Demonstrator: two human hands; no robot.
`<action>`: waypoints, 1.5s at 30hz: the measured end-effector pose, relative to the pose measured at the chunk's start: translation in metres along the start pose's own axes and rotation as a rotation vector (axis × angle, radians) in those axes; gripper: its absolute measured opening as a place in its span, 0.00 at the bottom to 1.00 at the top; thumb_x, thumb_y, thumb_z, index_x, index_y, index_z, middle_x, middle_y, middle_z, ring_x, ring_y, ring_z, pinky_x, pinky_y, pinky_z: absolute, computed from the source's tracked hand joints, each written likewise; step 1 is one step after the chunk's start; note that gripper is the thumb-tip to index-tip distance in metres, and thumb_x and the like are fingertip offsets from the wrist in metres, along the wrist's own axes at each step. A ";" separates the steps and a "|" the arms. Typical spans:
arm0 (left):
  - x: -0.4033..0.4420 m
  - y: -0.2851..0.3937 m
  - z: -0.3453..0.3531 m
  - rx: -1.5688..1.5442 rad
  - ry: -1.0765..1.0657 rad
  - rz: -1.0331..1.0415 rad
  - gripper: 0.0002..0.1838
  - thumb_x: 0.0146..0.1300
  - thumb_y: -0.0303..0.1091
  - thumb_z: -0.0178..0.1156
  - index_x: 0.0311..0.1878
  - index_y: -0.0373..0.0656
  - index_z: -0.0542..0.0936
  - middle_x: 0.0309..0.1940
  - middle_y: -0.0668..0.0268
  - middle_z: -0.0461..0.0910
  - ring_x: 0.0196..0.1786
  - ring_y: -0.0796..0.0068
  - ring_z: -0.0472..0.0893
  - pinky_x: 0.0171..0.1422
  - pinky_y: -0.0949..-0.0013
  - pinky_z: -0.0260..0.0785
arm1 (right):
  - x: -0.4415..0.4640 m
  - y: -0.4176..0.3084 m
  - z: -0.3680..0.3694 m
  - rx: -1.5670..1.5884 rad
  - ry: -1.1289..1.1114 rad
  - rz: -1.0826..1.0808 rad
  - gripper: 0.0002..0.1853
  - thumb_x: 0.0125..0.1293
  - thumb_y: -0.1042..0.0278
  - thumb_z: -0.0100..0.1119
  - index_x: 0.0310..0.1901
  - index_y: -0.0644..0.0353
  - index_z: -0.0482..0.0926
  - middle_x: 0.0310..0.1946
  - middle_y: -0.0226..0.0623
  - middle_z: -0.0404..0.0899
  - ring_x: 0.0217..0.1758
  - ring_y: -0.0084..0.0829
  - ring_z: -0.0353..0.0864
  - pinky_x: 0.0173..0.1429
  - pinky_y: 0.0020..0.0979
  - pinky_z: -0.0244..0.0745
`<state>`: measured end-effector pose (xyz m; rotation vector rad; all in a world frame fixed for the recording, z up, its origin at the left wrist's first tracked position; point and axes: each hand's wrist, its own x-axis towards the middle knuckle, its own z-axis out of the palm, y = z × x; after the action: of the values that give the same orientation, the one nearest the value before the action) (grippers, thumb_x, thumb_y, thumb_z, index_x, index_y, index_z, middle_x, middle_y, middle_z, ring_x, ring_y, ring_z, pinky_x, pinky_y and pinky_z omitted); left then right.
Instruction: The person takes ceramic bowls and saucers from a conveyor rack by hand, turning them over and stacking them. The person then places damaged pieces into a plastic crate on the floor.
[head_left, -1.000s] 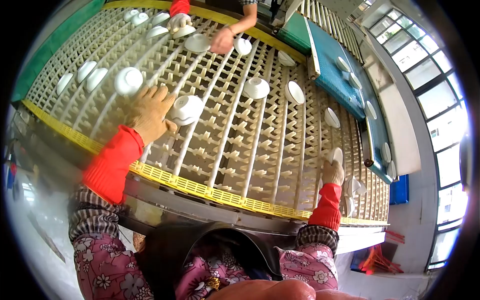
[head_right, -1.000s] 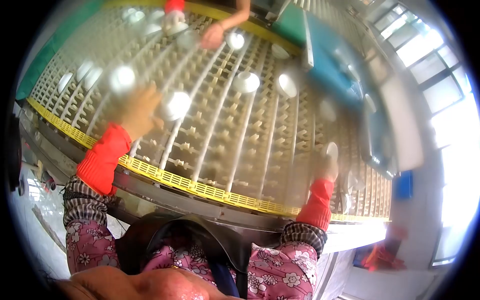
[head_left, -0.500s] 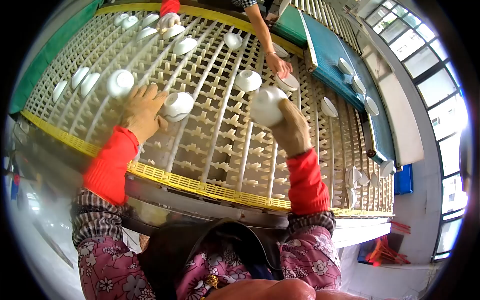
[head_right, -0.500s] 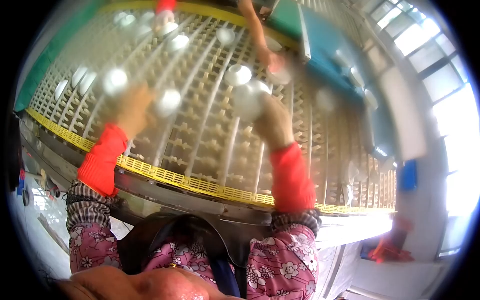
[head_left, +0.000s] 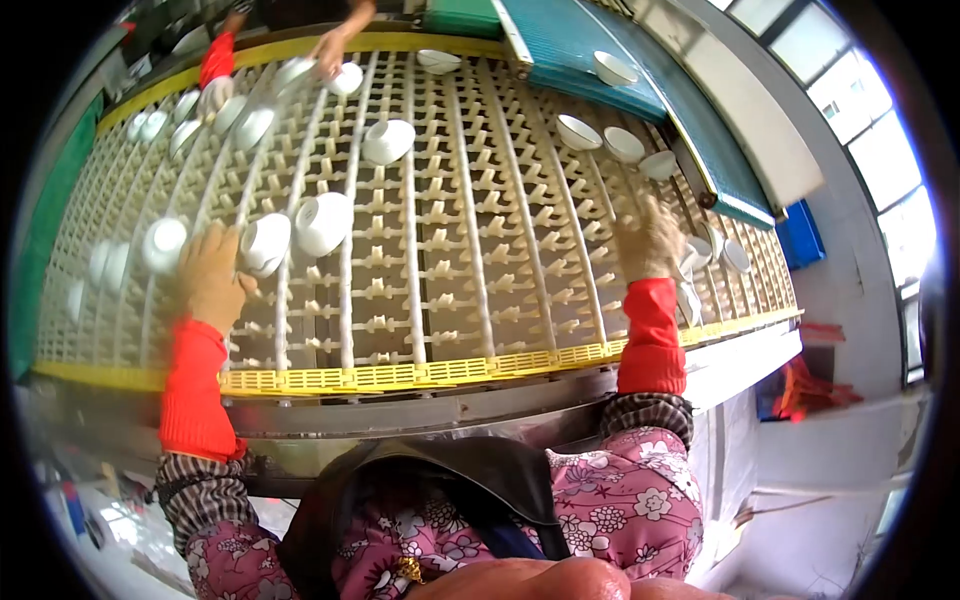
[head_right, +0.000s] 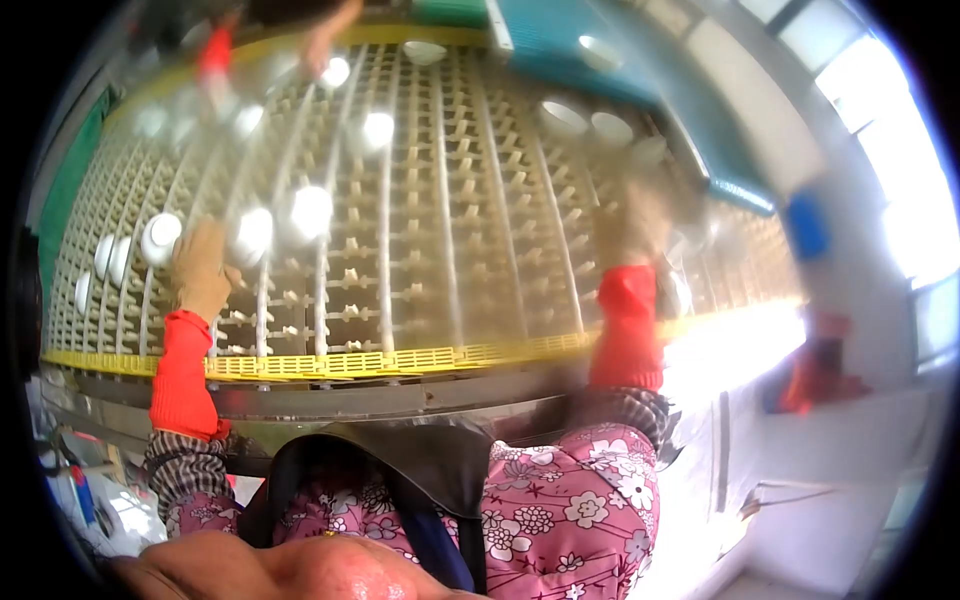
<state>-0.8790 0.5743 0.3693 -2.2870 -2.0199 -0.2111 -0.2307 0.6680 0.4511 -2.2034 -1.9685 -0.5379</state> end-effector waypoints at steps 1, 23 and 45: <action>0.002 0.003 -0.002 0.003 -0.024 -0.014 0.36 0.54 0.31 0.76 0.70 0.39 0.82 0.66 0.52 0.80 0.71 0.45 0.77 0.75 0.48 0.69 | -0.004 0.035 0.007 -0.109 -0.017 0.103 0.31 0.62 0.53 0.81 0.66 0.50 0.86 0.60 0.48 0.90 0.64 0.55 0.89 0.67 0.52 0.84; -0.006 0.201 -0.056 -0.661 0.076 0.354 0.38 0.64 0.54 0.80 0.67 0.35 0.85 0.64 0.48 0.87 0.69 0.45 0.83 0.76 0.48 0.75 | -0.001 0.121 0.078 -0.208 -0.016 0.355 0.32 0.75 0.48 0.70 0.75 0.55 0.83 0.81 0.56 0.76 0.88 0.48 0.71 0.89 0.43 0.68; -0.008 0.225 -0.004 -0.727 -0.010 0.294 0.20 0.70 0.46 0.75 0.56 0.43 0.90 0.52 0.53 0.92 0.55 0.45 0.91 0.61 0.50 0.84 | -0.055 -0.083 -0.023 1.643 -0.617 -0.107 0.27 0.73 0.78 0.69 0.73 0.67 0.82 0.57 0.43 0.90 0.48 0.30 0.91 0.49 0.32 0.89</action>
<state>-0.6573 0.5380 0.3786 -2.9393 -1.7582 -1.0569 -0.3203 0.6207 0.4418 -1.1069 -1.5239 1.4038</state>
